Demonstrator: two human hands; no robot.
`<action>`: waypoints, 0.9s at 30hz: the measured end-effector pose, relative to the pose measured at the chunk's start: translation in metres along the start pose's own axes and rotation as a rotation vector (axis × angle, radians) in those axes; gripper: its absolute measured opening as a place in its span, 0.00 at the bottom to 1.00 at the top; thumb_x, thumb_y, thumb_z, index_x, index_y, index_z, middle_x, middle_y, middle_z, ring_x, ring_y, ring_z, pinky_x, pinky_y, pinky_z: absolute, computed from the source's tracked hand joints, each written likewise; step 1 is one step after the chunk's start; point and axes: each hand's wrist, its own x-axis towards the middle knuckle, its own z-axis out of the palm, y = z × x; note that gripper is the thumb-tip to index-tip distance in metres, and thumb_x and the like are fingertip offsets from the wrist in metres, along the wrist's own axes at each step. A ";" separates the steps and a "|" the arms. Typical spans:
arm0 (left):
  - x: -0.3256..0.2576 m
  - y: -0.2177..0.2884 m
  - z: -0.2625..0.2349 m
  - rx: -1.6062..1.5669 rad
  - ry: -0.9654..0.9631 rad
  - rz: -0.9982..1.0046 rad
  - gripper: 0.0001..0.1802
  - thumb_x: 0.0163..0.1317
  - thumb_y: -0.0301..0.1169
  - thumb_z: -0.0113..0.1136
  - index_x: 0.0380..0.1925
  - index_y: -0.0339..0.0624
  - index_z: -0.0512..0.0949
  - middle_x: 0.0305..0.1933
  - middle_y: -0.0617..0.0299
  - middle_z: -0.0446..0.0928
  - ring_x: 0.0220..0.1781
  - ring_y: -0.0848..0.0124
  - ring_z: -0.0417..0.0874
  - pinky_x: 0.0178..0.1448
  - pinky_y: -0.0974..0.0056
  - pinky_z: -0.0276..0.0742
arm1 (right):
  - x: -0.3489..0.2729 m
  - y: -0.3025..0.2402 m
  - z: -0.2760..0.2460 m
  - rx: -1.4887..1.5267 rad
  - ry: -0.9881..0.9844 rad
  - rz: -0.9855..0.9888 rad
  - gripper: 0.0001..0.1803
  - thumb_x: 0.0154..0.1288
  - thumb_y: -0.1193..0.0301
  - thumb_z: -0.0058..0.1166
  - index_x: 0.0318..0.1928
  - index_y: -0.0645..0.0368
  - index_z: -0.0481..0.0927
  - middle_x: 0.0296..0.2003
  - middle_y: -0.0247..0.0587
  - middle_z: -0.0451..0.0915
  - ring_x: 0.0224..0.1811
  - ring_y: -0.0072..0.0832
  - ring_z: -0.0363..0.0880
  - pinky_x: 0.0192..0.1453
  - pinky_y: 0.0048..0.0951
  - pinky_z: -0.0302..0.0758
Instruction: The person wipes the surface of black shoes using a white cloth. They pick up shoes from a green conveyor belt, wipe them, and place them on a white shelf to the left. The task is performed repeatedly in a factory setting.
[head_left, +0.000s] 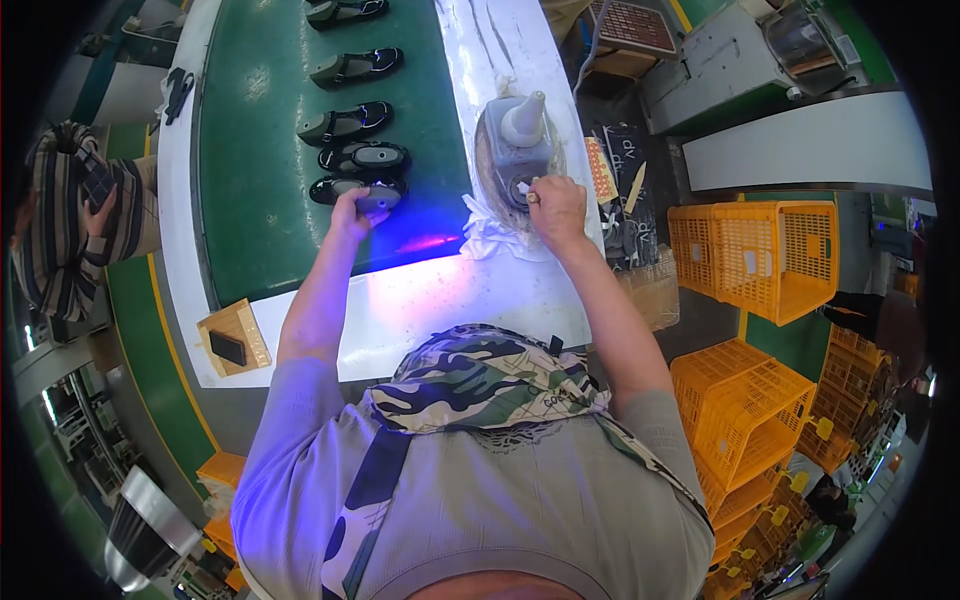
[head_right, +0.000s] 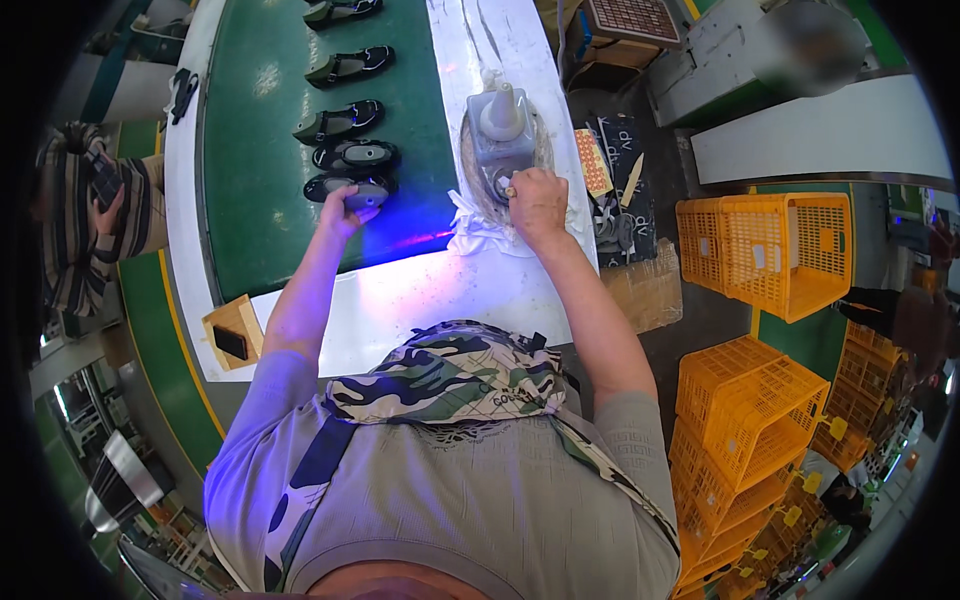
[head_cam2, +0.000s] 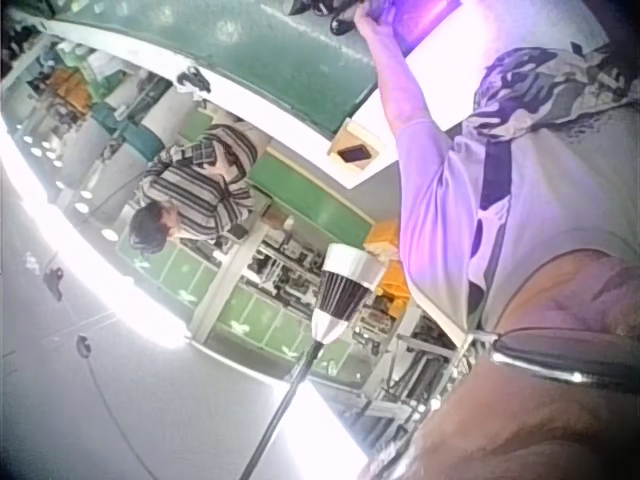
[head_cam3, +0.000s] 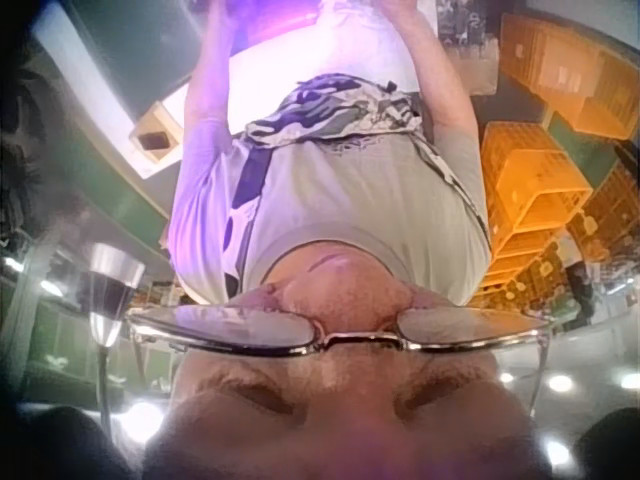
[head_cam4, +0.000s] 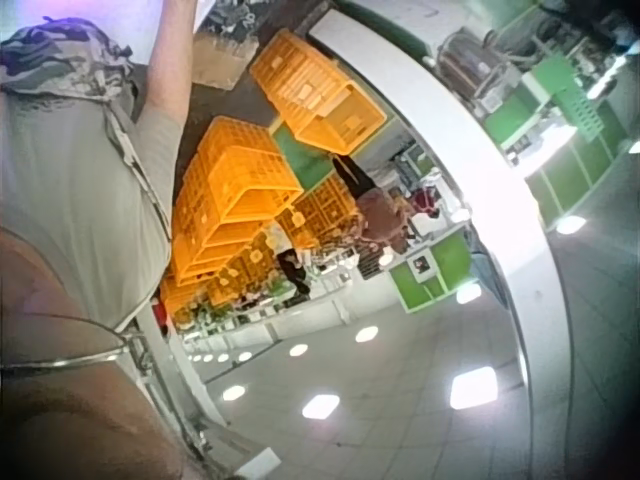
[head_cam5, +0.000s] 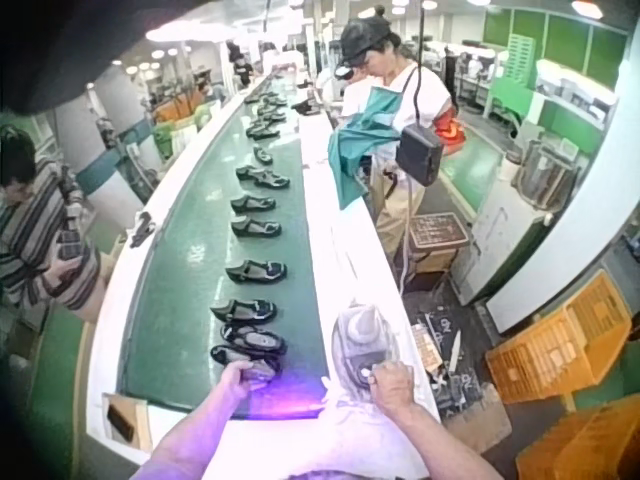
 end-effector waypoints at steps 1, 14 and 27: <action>-0.010 -0.007 -0.004 -0.027 -0.042 0.018 0.27 0.57 0.30 0.56 0.58 0.32 0.68 0.56 0.41 0.74 0.57 0.45 0.77 0.64 0.41 0.71 | 0.000 0.000 0.004 -0.032 -0.016 -0.011 0.02 0.51 0.73 0.55 0.27 0.53 0.80 0.29 0.38 0.78 0.39 0.39 0.77 0.42 0.43 0.68; -0.121 -0.042 0.001 -0.215 -0.479 0.290 0.33 0.56 0.31 0.60 0.63 0.38 0.65 0.60 0.50 0.74 0.61 0.52 0.76 0.66 0.50 0.71 | 0.002 -0.011 -0.006 -0.156 -0.141 -0.080 0.04 0.52 0.72 0.55 0.29 0.52 0.82 0.31 0.40 0.80 0.40 0.39 0.78 0.44 0.43 0.70; -0.244 -0.028 0.073 0.521 -0.428 1.151 0.31 0.50 0.25 0.66 0.56 0.35 0.68 0.54 0.53 0.76 0.58 0.60 0.76 0.68 0.55 0.67 | 0.003 0.020 -0.021 0.443 -0.141 0.580 0.11 0.46 0.66 0.64 0.29 0.61 0.82 0.27 0.46 0.83 0.32 0.36 0.83 0.37 0.37 0.76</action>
